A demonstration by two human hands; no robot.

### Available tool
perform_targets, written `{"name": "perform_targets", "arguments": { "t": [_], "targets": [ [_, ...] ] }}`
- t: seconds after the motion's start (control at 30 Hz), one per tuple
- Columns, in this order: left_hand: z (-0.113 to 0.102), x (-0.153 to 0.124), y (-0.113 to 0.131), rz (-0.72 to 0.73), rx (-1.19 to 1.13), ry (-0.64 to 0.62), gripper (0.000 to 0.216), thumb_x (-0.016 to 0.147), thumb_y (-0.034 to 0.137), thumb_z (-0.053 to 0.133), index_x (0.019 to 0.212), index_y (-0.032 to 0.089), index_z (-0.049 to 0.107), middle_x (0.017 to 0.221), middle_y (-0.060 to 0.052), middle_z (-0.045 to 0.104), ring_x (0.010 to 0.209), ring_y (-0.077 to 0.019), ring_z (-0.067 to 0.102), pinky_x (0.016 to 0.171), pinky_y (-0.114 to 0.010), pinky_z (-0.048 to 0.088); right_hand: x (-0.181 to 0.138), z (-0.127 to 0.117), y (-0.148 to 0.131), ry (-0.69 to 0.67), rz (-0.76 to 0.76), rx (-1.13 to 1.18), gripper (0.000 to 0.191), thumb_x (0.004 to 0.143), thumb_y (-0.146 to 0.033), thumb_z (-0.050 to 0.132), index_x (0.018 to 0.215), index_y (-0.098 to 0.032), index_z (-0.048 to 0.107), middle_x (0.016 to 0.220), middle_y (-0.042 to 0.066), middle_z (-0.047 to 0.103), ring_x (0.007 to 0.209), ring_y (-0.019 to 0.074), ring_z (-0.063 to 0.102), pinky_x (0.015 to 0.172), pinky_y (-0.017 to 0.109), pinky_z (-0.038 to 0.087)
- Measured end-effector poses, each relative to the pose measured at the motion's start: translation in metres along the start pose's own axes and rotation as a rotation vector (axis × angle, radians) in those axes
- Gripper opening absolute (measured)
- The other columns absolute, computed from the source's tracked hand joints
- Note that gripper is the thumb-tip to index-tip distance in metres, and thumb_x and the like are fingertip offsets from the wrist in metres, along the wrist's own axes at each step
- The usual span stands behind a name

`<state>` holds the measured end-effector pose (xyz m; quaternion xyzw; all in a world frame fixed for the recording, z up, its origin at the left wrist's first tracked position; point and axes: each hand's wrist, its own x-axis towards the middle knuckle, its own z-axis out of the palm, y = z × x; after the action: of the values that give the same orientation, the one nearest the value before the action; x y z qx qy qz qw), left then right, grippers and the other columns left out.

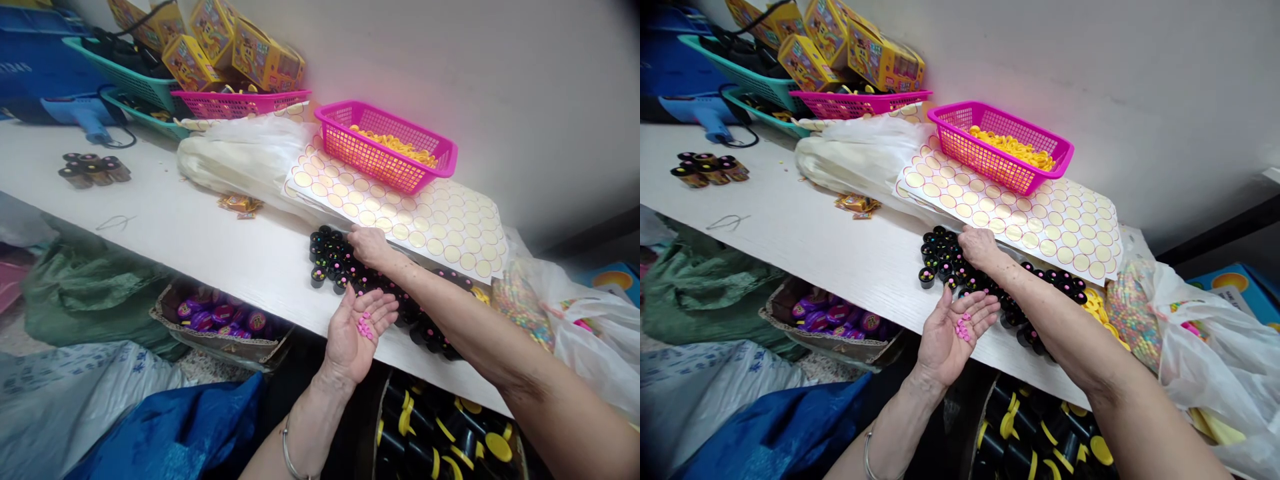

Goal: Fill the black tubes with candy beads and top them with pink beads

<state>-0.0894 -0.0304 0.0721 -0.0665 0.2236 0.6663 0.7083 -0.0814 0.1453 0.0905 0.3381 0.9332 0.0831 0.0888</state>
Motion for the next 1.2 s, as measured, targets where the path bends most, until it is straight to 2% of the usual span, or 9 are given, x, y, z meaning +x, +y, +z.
{"name": "perform_targets", "arguments": {
  "t": [0.23, 0.37, 0.53, 0.67, 0.77, 0.87, 0.93, 1.0, 1.2],
  "targets": [
    [0.000, 0.001, 0.000, -0.001, -0.001, 0.005, 0.054, 0.090, 0.050, 0.041, 0.097, 0.002, 0.063, 0.099, -0.021, 0.067, 0.094, -0.0257, 0.065, 0.086, -0.034, 0.048, 0.006, -0.008, 0.006, -0.035, -0.140, -0.035, 0.034, 0.084, -0.012, 0.038, 0.100, -0.014, 0.067, 0.101, 0.015, 0.064, 0.093, 0.0265, 0.063, 0.065, 0.031, 0.042],
    [-0.001, 0.001, 0.000, 0.002, -0.006, -0.002, 0.053, 0.090, 0.050, 0.041, 0.096, 0.003, 0.064, 0.099, -0.021, 0.067, 0.095, -0.0250, 0.065, 0.086, -0.033, 0.049, 0.004, -0.007, 0.009, -0.029, -0.108, 0.012, 0.032, 0.079, -0.009, 0.043, 0.099, -0.014, 0.067, 0.101, 0.013, 0.065, 0.095, 0.0247, 0.061, 0.064, 0.029, 0.040],
    [-0.003, 0.001, 0.000, 0.011, -0.005, -0.011, 0.054, 0.089, 0.051, 0.042, 0.096, 0.003, 0.064, 0.100, -0.021, 0.067, 0.095, -0.0253, 0.065, 0.087, -0.033, 0.048, 0.002, 0.002, 0.017, 0.015, -0.062, 0.123, 0.025, 0.084, -0.013, 0.044, 0.089, -0.013, 0.068, 0.096, 0.012, 0.066, 0.085, 0.0191, 0.060, 0.065, 0.027, 0.038],
    [-0.003, 0.002, 0.000, 0.016, 0.000, -0.001, 0.054, 0.089, 0.052, 0.041, 0.095, 0.003, 0.065, 0.101, -0.021, 0.067, 0.095, -0.0256, 0.065, 0.086, -0.033, 0.049, -0.009, 0.003, 0.028, 0.175, -0.059, 0.295, 0.023, 0.086, -0.017, 0.046, 0.080, -0.015, 0.068, 0.087, 0.008, 0.065, 0.078, 0.0156, 0.057, 0.067, 0.025, 0.038],
    [-0.003, 0.002, 0.001, 0.020, -0.002, 0.003, 0.056, 0.088, 0.053, 0.041, 0.093, 0.004, 0.065, 0.101, -0.021, 0.067, 0.095, -0.0259, 0.065, 0.085, -0.034, 0.049, -0.037, 0.002, 0.033, 0.399, -0.063, 0.507, 0.021, 0.085, -0.018, 0.049, 0.078, -0.017, 0.068, 0.079, 0.005, 0.063, 0.075, 0.0147, 0.056, 0.070, 0.026, 0.040],
    [-0.002, 0.002, 0.000, 0.013, -0.006, 0.004, 0.057, 0.088, 0.055, 0.040, 0.094, 0.004, 0.065, 0.101, -0.022, 0.067, 0.096, -0.0267, 0.064, 0.085, -0.034, 0.050, -0.068, 0.004, 0.034, 0.486, -0.088, 0.692, 0.017, 0.084, -0.021, 0.052, 0.080, -0.019, 0.068, 0.074, 0.002, 0.062, 0.071, 0.0134, 0.056, 0.068, 0.026, 0.042],
    [-0.001, 0.002, -0.001, 0.017, 0.001, -0.005, 0.057, 0.089, 0.054, 0.039, 0.096, 0.003, 0.065, 0.101, -0.022, 0.067, 0.097, -0.0267, 0.064, 0.085, -0.034, 0.050, -0.077, 0.006, 0.033, 0.453, -0.063, 0.695, 0.017, 0.084, -0.023, 0.053, 0.080, -0.019, 0.069, 0.076, 0.002, 0.062, 0.071, 0.0135, 0.056, 0.067, 0.026, 0.042],
    [-0.001, 0.003, -0.002, 0.026, 0.010, -0.011, 0.055, 0.089, 0.052, 0.039, 0.096, 0.003, 0.065, 0.101, -0.022, 0.067, 0.097, -0.0261, 0.064, 0.085, -0.034, 0.050, -0.073, 0.007, 0.032, 0.386, -0.014, 0.614, 0.021, 0.086, -0.024, 0.050, 0.083, -0.020, 0.071, 0.081, 0.003, 0.062, 0.075, 0.0142, 0.057, 0.069, 0.026, 0.041],
    [-0.001, 0.005, -0.005, 0.029, 0.023, 0.004, 0.056, 0.088, 0.054, 0.041, 0.095, 0.003, 0.065, 0.101, -0.022, 0.067, 0.096, -0.0248, 0.064, 0.087, -0.034, 0.049, -0.022, -0.006, 0.019, 0.121, 0.062, 0.307, 0.030, 0.090, -0.031, 0.043, 0.095, -0.021, 0.072, 0.097, 0.007, 0.066, 0.091, 0.0185, 0.058, 0.073, 0.027, 0.039]
  ]
}}
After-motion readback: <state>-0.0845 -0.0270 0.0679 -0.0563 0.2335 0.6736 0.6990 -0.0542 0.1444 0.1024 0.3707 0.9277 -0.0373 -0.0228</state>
